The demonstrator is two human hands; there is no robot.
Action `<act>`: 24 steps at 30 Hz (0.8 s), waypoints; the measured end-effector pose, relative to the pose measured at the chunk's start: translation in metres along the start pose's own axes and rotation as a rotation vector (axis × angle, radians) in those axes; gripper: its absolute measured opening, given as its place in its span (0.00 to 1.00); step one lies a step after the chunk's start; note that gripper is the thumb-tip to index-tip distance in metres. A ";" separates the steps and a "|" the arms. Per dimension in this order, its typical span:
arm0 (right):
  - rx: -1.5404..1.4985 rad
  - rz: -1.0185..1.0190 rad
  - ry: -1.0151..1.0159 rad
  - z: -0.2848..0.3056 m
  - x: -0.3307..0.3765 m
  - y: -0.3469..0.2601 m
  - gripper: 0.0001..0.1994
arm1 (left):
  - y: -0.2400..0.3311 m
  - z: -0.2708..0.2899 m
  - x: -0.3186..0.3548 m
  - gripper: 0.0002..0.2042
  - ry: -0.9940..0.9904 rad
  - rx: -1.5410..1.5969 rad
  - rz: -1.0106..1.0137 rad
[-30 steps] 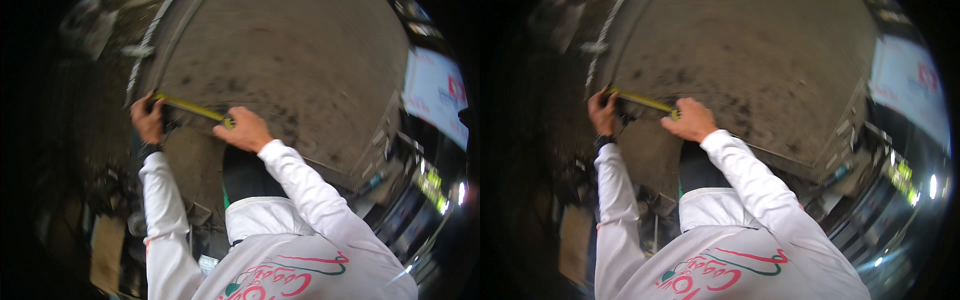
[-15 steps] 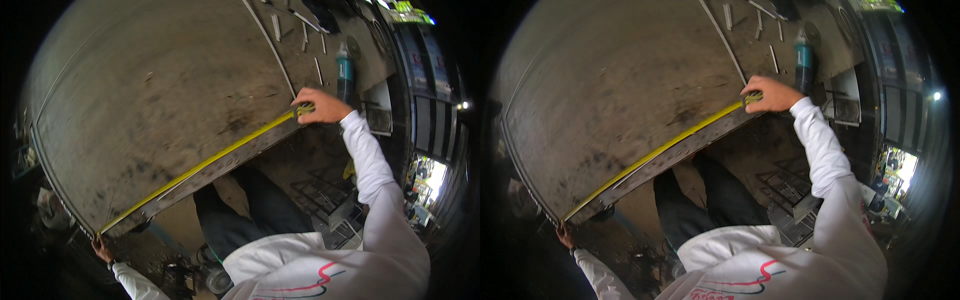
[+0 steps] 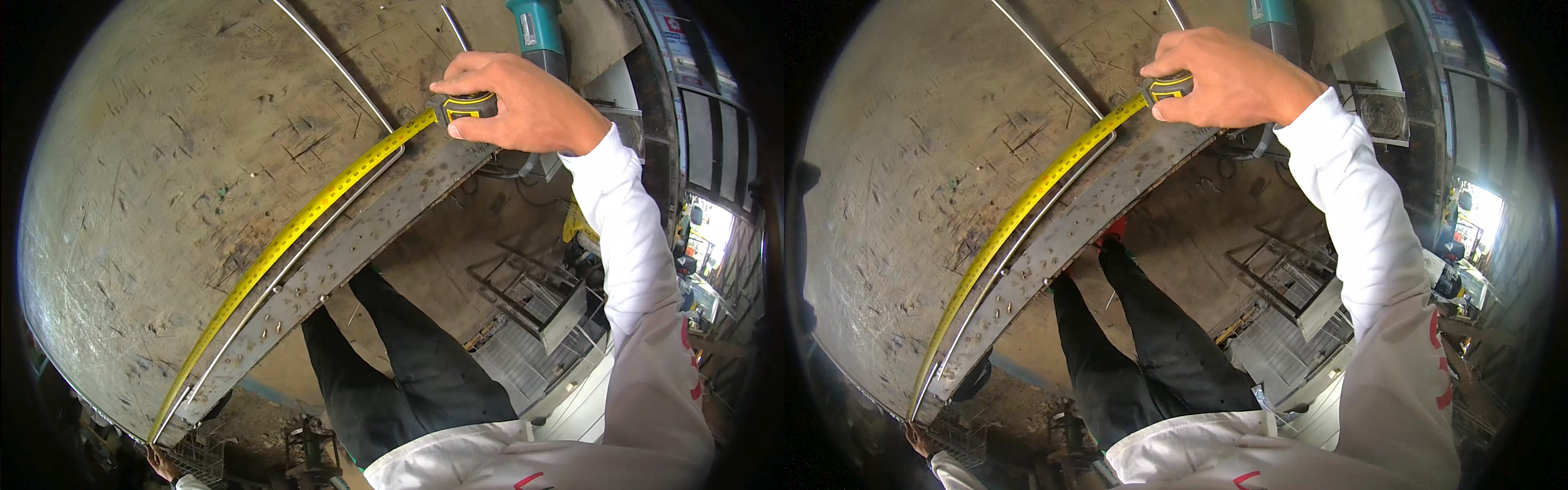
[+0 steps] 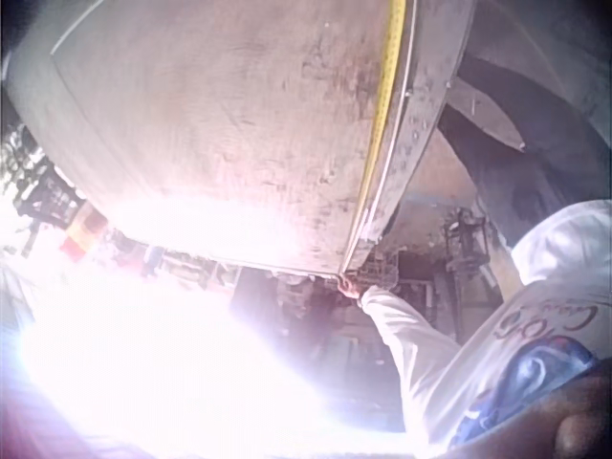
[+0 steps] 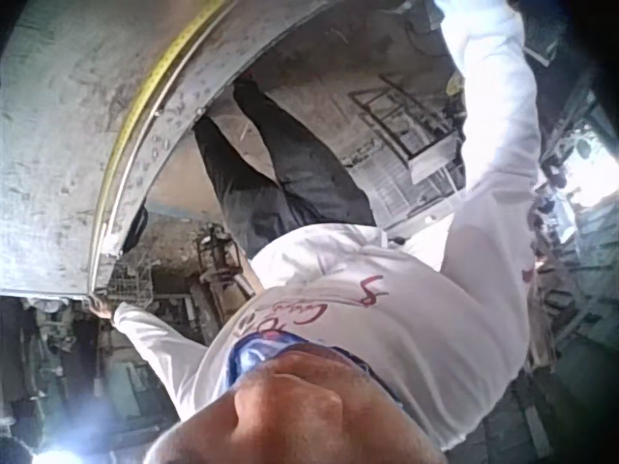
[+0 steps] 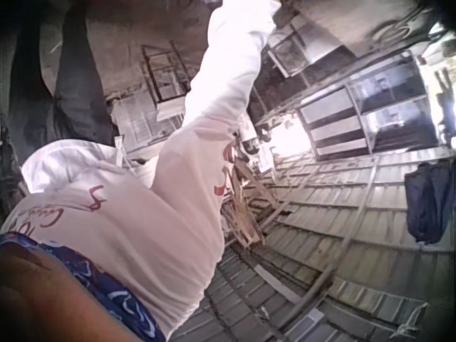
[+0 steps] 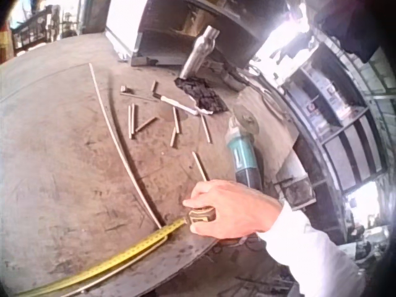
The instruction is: The person measures and marks metal rods on a workbench, cuts them with an angle grinder, and welds them together to form a rectangular frame. The person repeatedly measures, cuts, and welds the rods to assemble the frame.
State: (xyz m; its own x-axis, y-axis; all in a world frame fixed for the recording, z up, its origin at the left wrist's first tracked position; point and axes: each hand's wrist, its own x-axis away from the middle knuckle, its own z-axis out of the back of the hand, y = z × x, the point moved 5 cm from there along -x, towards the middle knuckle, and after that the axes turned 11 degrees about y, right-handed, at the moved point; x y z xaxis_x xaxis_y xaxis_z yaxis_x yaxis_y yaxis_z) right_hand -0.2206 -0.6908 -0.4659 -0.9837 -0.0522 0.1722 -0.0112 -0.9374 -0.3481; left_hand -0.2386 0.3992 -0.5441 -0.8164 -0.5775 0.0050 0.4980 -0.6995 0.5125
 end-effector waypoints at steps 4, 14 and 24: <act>0.065 0.007 -0.023 0.004 -0.005 -0.001 0.23 | 0.011 0.007 -0.003 0.24 -0.042 -0.048 0.031; 0.113 -0.012 -0.076 -0.001 -0.012 -0.002 0.20 | 0.010 0.000 -0.004 0.26 -0.102 -0.095 0.134; -0.017 -0.183 0.024 0.007 -0.002 0.007 0.23 | -0.015 0.004 -0.001 0.21 -0.050 0.085 0.065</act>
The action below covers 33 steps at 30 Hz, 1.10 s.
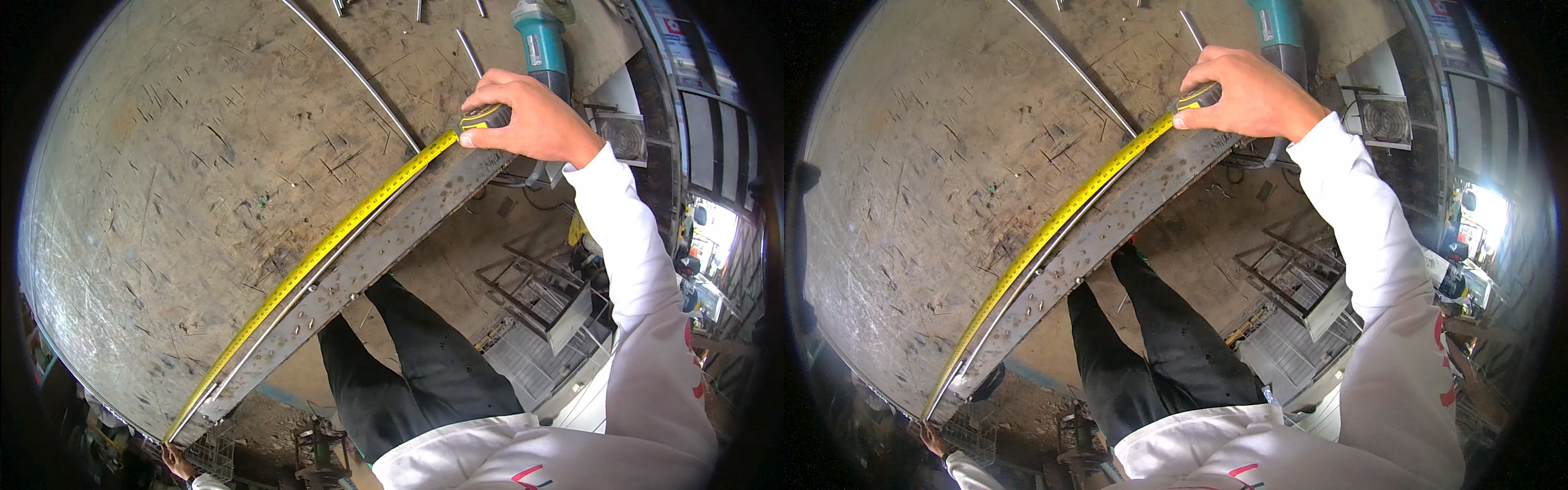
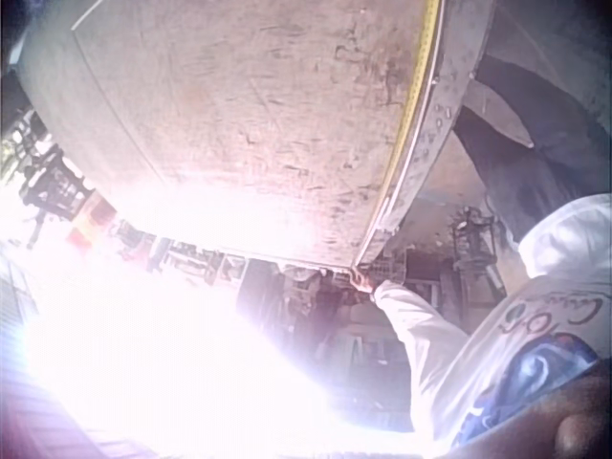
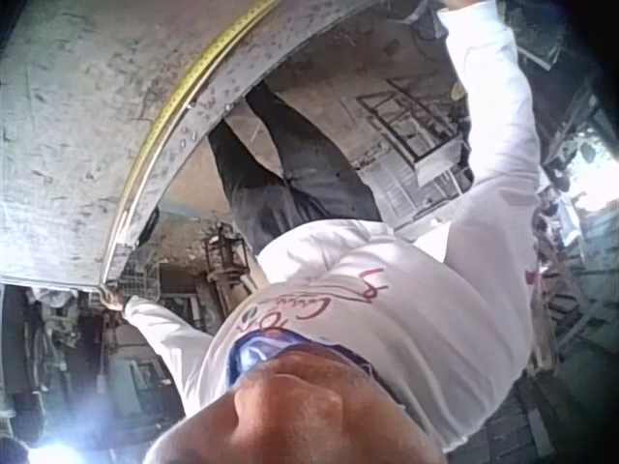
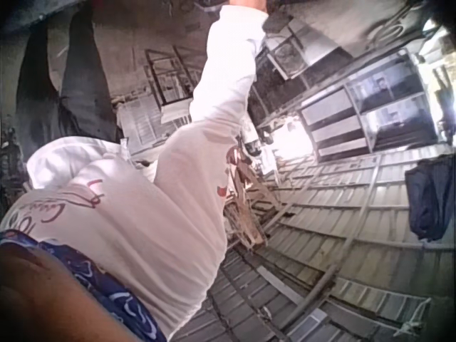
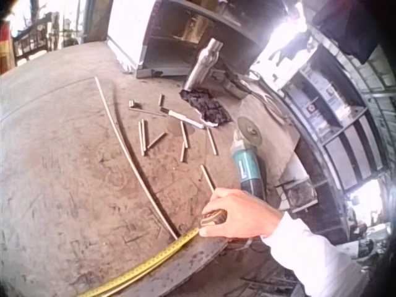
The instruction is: The person measures and marks metal rods on a workbench, cuts them with an angle grinder, and welds them together to form a rectangular frame. The person repeatedly measures, cuts, and welds the rods to assemble the frame.
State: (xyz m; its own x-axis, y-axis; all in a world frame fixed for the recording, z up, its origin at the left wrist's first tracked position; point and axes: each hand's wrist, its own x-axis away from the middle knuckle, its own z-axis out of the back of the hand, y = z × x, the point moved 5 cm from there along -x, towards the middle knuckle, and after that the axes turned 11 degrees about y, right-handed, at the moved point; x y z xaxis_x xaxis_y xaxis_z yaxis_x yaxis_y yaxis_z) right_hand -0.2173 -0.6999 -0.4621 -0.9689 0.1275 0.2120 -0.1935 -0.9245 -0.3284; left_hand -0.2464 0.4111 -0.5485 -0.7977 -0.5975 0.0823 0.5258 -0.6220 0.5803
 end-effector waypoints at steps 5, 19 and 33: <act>-0.032 -0.023 0.147 -0.005 0.010 -0.002 0.26 | 0.004 0.000 -0.003 0.22 -0.039 -0.040 0.000; 0.000 0.117 0.428 -0.017 0.036 0.001 0.40 | -0.008 0.000 -0.005 0.20 0.017 -0.030 -0.012; -0.303 0.305 0.627 -0.053 0.066 -0.147 0.13 | -0.035 0.019 -0.010 0.18 0.087 0.062 -0.048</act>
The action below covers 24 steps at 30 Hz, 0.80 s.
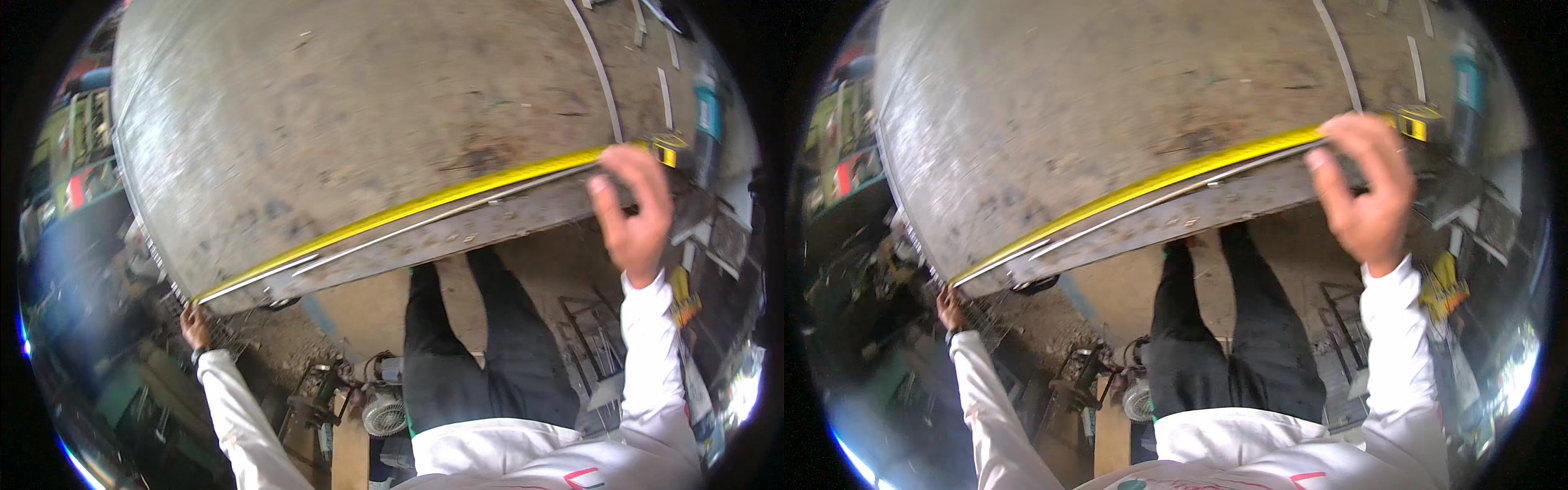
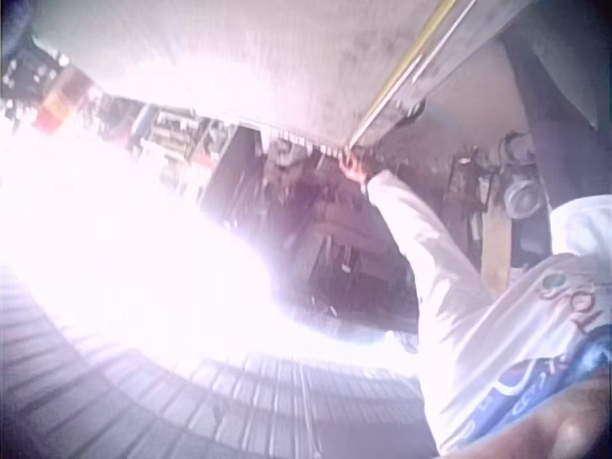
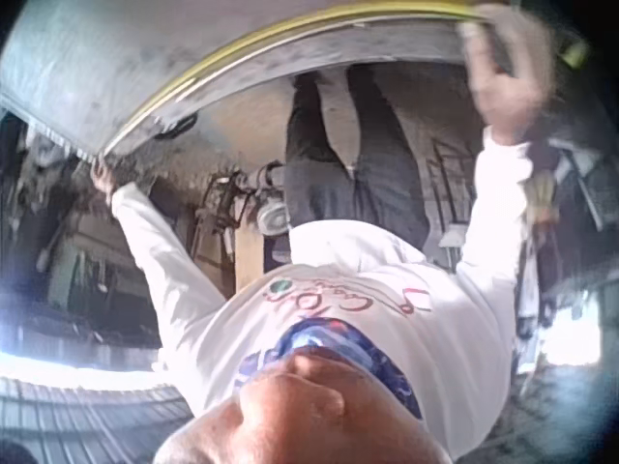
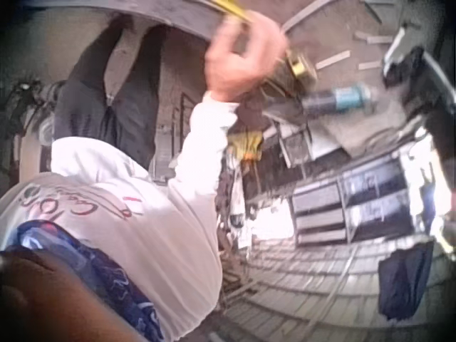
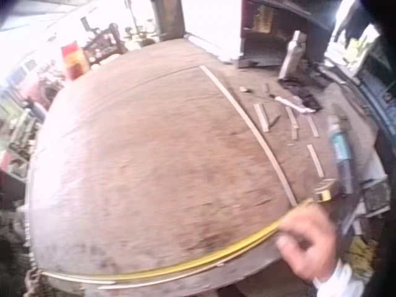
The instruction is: The person measures and marks metal rods on a workbench, cuts them with an angle grinder, and welds them together to form a rectangular frame. The person repeatedly measures, cuts, and welds the rods to assemble the frame.
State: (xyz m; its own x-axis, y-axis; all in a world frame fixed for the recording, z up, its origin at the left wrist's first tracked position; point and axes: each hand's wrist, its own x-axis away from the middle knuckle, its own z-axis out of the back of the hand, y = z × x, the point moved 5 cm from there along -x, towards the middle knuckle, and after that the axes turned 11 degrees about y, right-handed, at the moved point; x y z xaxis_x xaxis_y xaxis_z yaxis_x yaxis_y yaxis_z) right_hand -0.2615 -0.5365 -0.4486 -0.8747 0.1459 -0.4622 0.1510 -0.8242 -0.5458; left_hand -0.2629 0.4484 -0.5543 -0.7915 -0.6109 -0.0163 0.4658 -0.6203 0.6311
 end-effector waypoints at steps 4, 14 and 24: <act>-0.323 0.022 -0.208 -0.112 0.035 -0.122 0.10 | 0.010 -0.015 0.017 0.15 -0.009 0.061 0.027; -0.278 0.239 -0.203 -0.242 0.070 -0.238 0.07 | 0.043 -0.029 0.033 0.14 -0.027 0.122 -0.072; -0.165 0.250 -0.179 -0.246 0.066 -0.245 0.03 | 0.056 -0.035 0.044 0.14 0.013 0.104 -0.091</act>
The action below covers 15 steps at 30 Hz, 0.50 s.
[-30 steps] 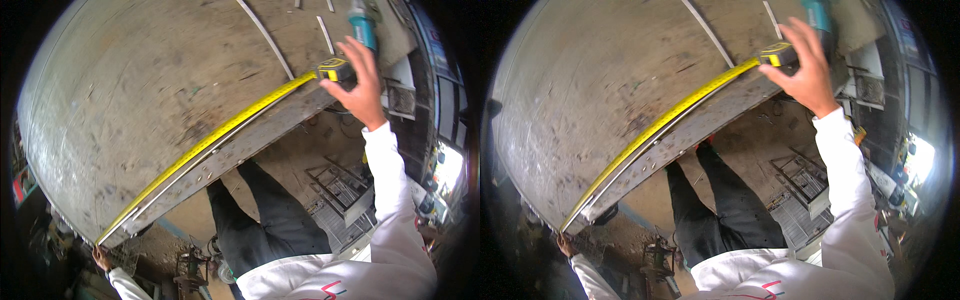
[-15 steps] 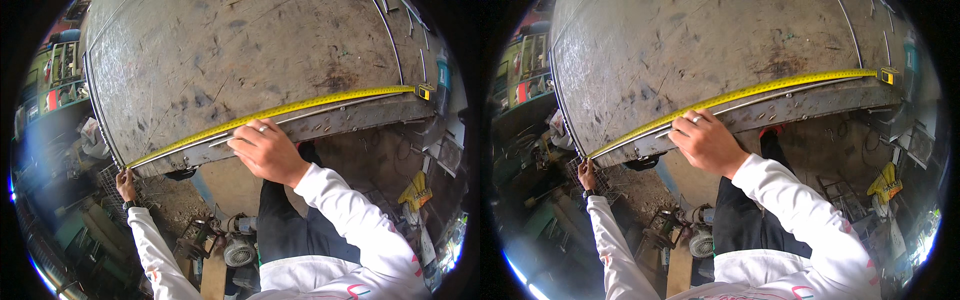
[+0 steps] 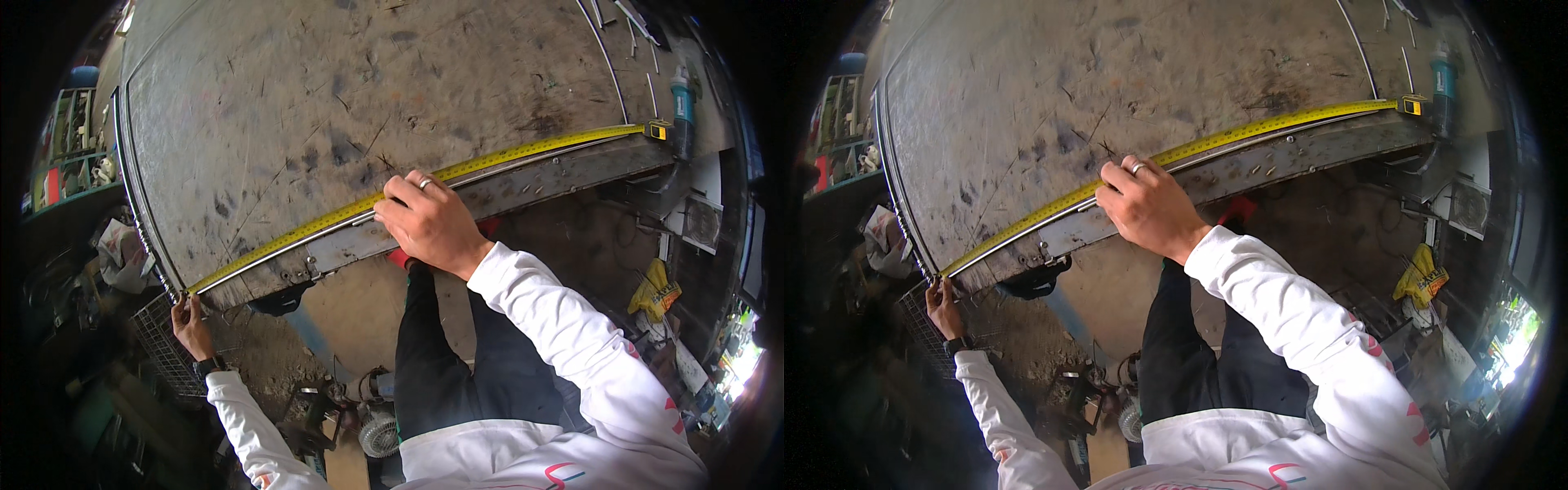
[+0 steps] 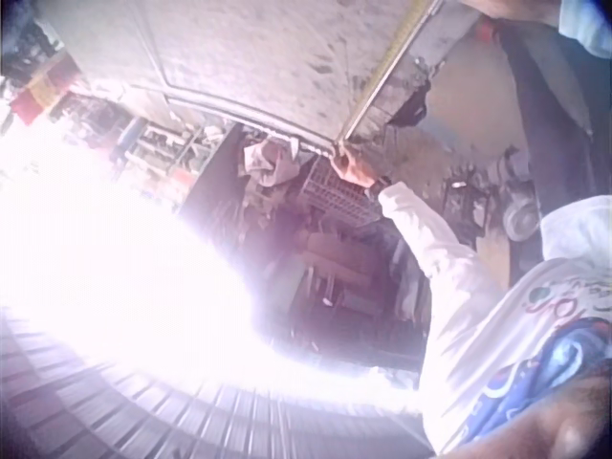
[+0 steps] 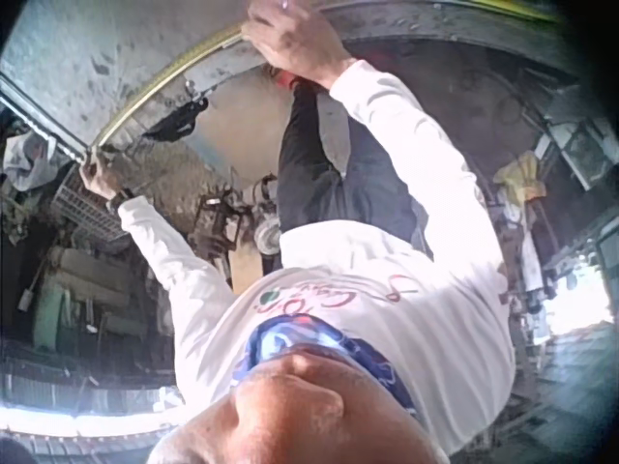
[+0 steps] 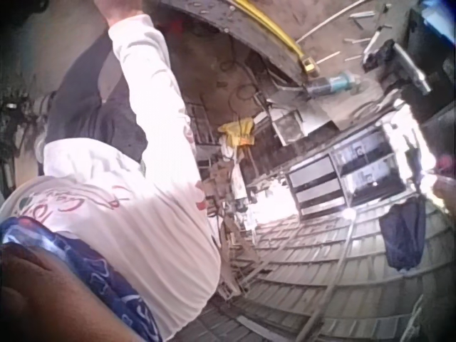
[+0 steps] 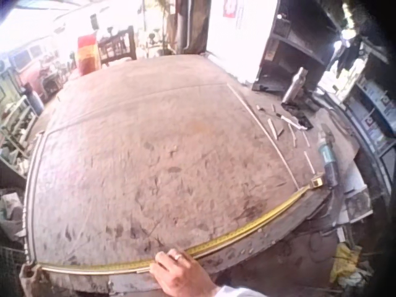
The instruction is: The person measures and marks metal rods on a workbench, cuts them with an angle grinder, and welds them together to form a rectangular frame. The person repeatedly measures, cuts, and welds the rods to assemble the frame.
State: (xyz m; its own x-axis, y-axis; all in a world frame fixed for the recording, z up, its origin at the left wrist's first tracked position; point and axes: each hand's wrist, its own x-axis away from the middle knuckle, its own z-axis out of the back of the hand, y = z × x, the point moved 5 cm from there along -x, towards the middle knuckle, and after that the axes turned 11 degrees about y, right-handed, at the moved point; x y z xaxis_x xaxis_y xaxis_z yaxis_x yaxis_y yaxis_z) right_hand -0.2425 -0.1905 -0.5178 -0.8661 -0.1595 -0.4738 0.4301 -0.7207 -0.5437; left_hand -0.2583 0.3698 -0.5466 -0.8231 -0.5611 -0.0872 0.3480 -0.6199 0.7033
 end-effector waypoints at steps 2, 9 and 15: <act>0.030 0.034 0.004 0.000 0.002 -0.001 0.03 | 0.008 0.001 0.002 0.14 -0.001 -0.040 -0.038; 0.152 0.070 -0.010 -0.003 0.008 -0.003 0.04 | 0.015 -0.002 0.003 0.13 0.014 -0.070 -0.072; 0.100 0.044 -0.049 -0.006 0.005 -0.004 0.05 | -0.002 0.007 -0.003 0.14 -0.007 0.000 -0.037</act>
State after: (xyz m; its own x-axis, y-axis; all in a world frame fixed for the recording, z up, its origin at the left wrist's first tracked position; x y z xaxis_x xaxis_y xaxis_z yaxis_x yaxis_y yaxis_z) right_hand -0.2477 -0.1845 -0.5218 -0.8592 -0.2238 -0.4602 0.4428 -0.7758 -0.4495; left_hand -0.2601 0.3764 -0.5431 -0.8385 -0.5340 -0.1083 0.3175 -0.6404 0.6994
